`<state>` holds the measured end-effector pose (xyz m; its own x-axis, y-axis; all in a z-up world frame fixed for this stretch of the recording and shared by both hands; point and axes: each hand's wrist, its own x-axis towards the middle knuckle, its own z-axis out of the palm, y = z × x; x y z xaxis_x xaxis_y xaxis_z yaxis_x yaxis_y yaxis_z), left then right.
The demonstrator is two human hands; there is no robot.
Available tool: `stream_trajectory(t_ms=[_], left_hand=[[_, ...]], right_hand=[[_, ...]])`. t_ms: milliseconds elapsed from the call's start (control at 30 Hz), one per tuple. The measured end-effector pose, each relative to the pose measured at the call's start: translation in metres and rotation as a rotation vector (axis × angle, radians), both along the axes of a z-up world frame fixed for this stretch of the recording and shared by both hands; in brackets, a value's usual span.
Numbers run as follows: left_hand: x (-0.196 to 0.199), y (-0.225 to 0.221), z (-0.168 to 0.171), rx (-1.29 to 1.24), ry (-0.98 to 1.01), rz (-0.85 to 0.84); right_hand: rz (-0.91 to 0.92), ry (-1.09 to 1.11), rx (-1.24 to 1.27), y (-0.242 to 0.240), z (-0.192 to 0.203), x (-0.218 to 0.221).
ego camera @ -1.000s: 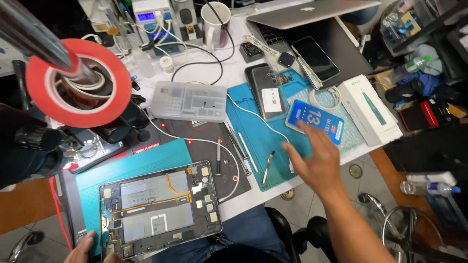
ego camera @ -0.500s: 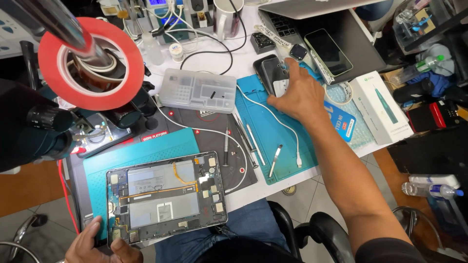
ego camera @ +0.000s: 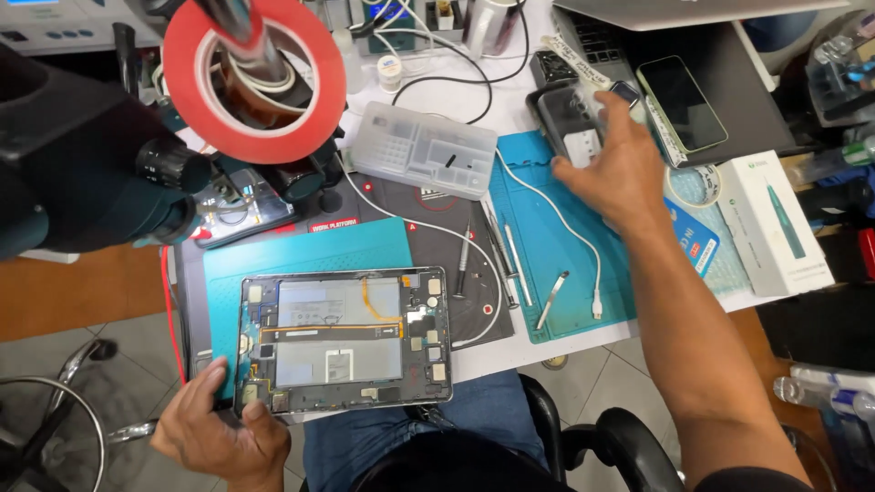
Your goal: Adjusting and connecting internal ribbon cables and components inside a disassembled tablet on a repair bench.
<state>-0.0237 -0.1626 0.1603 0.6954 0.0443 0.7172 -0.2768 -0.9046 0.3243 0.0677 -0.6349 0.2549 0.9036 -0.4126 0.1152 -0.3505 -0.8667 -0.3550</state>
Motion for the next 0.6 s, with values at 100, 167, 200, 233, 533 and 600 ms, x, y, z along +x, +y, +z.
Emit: stream_trajectory(t_ms=[100,167,200,233,533,600], left_hand=[[-0.001,-0.004,0.006,-0.026,-0.001,-0.006],[-0.006,-0.004,0.006,-0.016,0.057,0.001],[-0.008,-0.003,0.006,-0.004,0.113,0.017],[-0.008,-0.004,0.007,-0.005,0.113,0.013],[-0.003,-0.001,-0.002,-0.009,0.032,0.029],[-0.003,0.002,-0.004,0.006,0.037,0.025]], right_hand=[[0.025,-0.123,0.063,-0.009,0.017,0.003],[0.047,-0.187,0.061,-0.021,0.023,0.003],[0.079,-0.253,0.059,-0.027,0.026,0.003],[0.075,-0.253,0.057,-0.03,0.028,0.003],[0.053,-0.094,-0.098,-0.021,0.005,0.007],[0.063,0.016,-0.066,-0.01,-0.002,0.007]])
